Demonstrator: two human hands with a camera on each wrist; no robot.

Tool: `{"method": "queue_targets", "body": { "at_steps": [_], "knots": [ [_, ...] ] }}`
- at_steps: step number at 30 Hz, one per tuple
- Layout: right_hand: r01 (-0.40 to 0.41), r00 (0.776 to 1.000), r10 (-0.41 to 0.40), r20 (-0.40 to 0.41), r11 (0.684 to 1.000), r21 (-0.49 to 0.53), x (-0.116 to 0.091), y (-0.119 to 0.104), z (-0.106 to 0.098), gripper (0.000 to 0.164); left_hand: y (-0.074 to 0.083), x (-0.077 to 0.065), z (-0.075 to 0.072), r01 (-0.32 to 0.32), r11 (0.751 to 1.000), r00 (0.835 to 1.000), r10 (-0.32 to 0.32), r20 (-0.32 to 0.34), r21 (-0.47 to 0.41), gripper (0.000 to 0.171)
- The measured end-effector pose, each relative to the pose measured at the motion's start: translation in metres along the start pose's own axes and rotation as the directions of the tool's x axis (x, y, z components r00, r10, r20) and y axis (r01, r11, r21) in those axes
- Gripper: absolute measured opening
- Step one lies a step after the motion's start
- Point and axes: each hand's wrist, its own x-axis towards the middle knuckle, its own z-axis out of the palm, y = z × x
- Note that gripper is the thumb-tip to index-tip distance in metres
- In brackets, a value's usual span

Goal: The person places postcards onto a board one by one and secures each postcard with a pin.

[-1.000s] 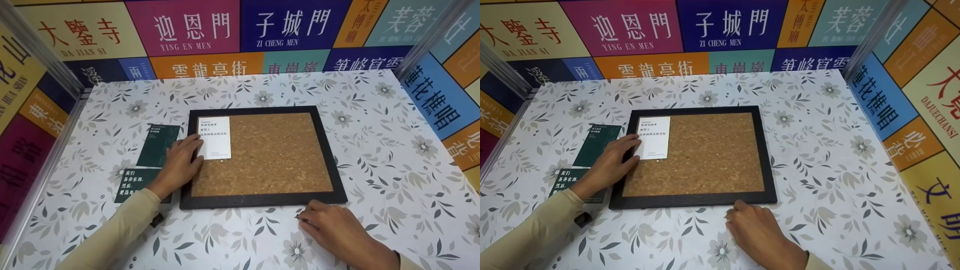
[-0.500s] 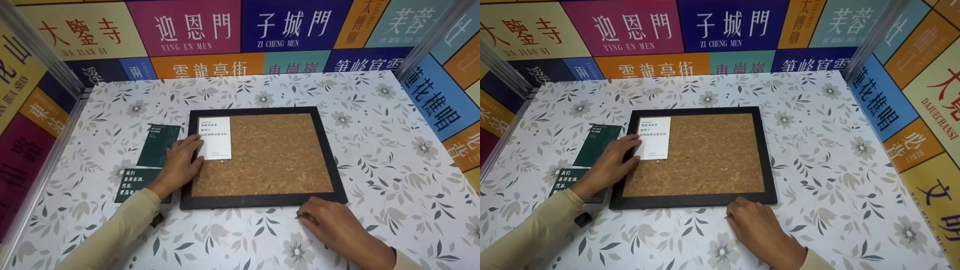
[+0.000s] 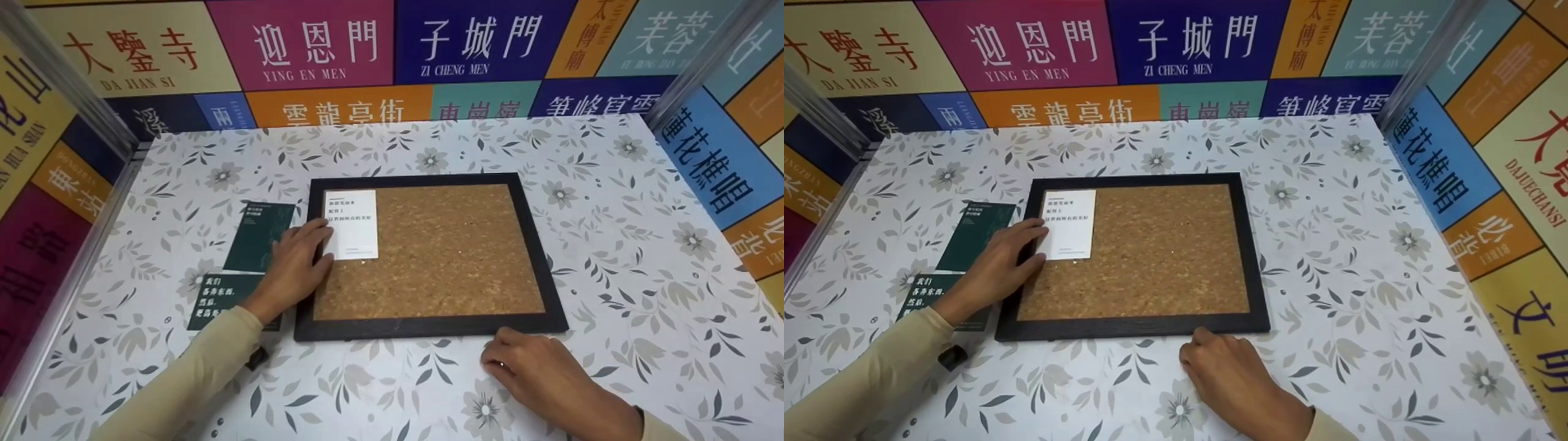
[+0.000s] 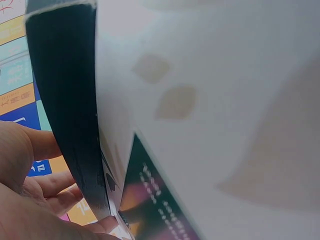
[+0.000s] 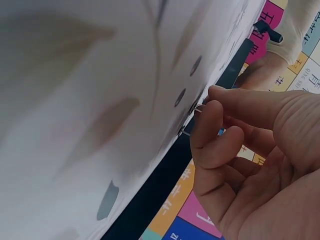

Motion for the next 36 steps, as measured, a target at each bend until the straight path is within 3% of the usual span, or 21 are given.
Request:
{"method": "queue_targets", "body": {
  "at_steps": [11, 23, 33, 36],
  "knots": [
    [-0.089, 0.995, 0.086, 0.042, 0.993, 0.072, 0.007, 0.001, -0.01, 0.024, 0.0, 0.001, 0.0, 0.015, 1.0, 1.0, -0.015, 0.011, -0.003, 0.052],
    [-0.032, 0.993, 0.027, 0.112, 0.998, 0.046, 0.009, 0.003, -0.005, 0.016, 0.0, 0.001, 0.0, 0.011, 1.0, 1.0, -0.011, 0.007, 0.007, 0.051],
    [0.018, 0.999, -0.019, 0.05, 1.0, 0.015, 0.009, 0.005, -0.002, 0.023, 0.001, 0.0, 0.0, -0.006, 1.0, 1.0, 0.006, -0.002, -0.005, 0.05],
    [0.023, 0.996, -0.025, 0.08, 0.999, 0.022, 0.01, 0.004, -0.002, 0.022, 0.001, 0.0, 0.0, -0.005, 1.0, 1.0, 0.005, -0.003, -0.003, 0.05]
  ]
}}
